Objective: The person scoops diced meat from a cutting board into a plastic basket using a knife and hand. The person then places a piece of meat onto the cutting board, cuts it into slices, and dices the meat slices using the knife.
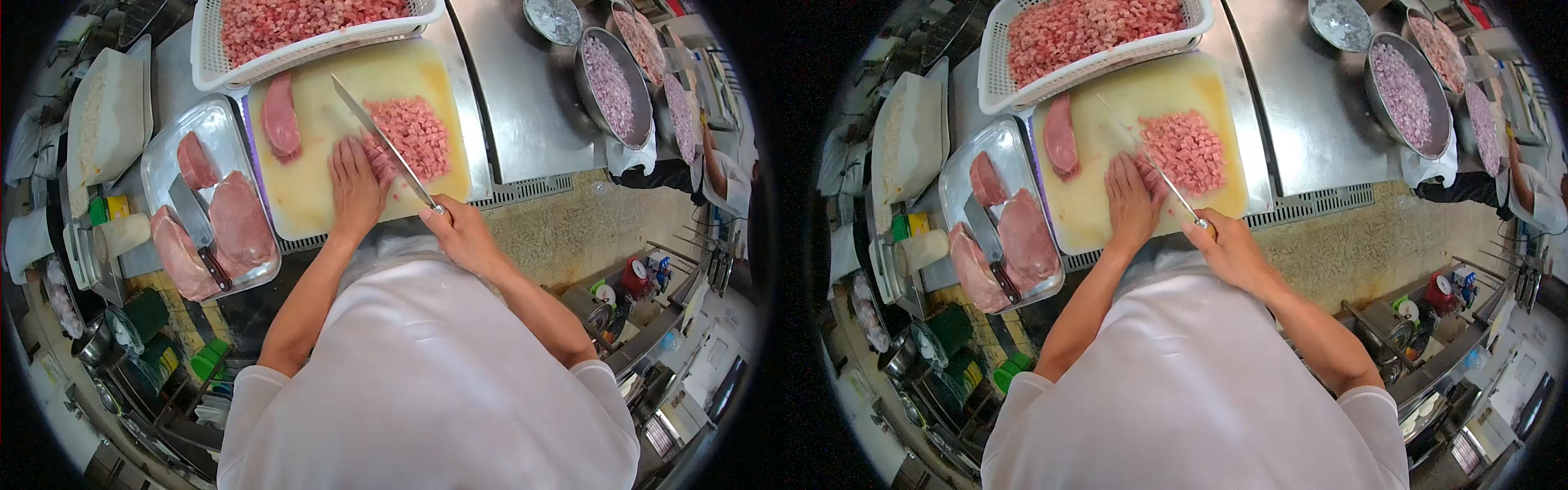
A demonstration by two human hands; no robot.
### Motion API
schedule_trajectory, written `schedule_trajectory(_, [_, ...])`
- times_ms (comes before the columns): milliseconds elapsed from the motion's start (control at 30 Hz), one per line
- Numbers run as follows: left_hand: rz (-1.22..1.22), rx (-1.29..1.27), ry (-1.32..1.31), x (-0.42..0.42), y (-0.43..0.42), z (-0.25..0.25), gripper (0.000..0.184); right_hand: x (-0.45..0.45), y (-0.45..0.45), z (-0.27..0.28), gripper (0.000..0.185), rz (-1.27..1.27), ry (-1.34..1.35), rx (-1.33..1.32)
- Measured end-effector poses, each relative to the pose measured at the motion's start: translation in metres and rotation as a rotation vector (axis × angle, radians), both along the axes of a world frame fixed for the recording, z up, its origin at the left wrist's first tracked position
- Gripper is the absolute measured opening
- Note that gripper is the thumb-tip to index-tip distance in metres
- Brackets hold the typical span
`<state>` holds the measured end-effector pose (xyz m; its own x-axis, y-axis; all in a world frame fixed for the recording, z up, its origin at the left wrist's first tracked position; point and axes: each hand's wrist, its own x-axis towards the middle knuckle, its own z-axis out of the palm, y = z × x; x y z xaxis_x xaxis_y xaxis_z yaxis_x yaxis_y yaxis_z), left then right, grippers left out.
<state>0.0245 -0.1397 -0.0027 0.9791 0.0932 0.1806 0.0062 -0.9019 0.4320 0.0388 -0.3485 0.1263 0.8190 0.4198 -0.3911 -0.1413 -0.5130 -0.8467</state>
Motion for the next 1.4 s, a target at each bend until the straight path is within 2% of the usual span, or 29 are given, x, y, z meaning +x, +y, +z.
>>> schedule_trajectory(67, [0.048,-0.034,-0.012,0.0,-0.004,0.007,0.088,-0.006,-0.009,0.005,0.039,0.009,0.072,-0.033])
schedule_trajectory(167, [-0.026,-0.129,-0.137,0.005,0.021,0.006,0.058,-0.006,-0.013,0.017,0.045,0.009,0.199,-0.092])
schedule_trajectory(267, [0.075,-0.258,-0.107,0.032,0.035,0.012,0.03,-0.01,-0.013,0.018,0.048,0.015,0.253,-0.149])
schedule_trajectory(367, [0.069,-0.114,-0.239,0.045,0.029,-0.007,0.017,-0.003,-0.003,0.011,0.047,0.035,0.184,-0.139])
schedule_trajectory(467, [0.061,-0.107,-0.232,0.045,0.028,-0.002,0.021,0.017,0.029,-0.015,0.046,0.058,0.142,-0.098])
schedule_trajectory(600, [0.065,-0.109,-0.217,0.045,0.027,-0.003,0.012,0.029,0.043,-0.028,0.045,0.063,0.065,-0.1])
schedule_trajectory(800, [0.059,-0.149,-0.227,0.043,0.026,0.0,0.011,0.012,0.026,0.036,0.048,0.05,0.195,-0.143])
schedule_trajectory(867, [0.057,-0.167,-0.222,0.046,0.027,-0.002,0.013,0.011,0.03,0.023,0.05,0.06,0.211,-0.153])
schedule_trajectory(967, [0.096,-0.116,-0.231,0.047,0.023,0.0,0.011,0.018,0.051,-0.023,0.052,0.045,0.096,-0.09])
schedule_trajectory(1033, [0.083,-0.129,-0.218,0.042,0.025,-0.002,0.01,0.021,0.06,-0.032,0.052,0.048,0.044,-0.065])
schedule_trajectory(1167, [0.013,-0.33,-0.26,0.041,0.035,0.006,0.012,0.026,0.055,-0.007,0.051,0.035,0.133,-0.102])
schedule_trajectory(1300, [0.002,-0.281,-0.169,0.03,0.047,0.007,0.023,0.019,0.041,0.045,0.051,0.091,0.221,-0.2])
schedule_trajectory(1400, [-0.01,-0.223,-0.163,0.038,0.049,-0.003,0.021,0.013,0.041,0.03,0.051,0.104,0.208,-0.2])
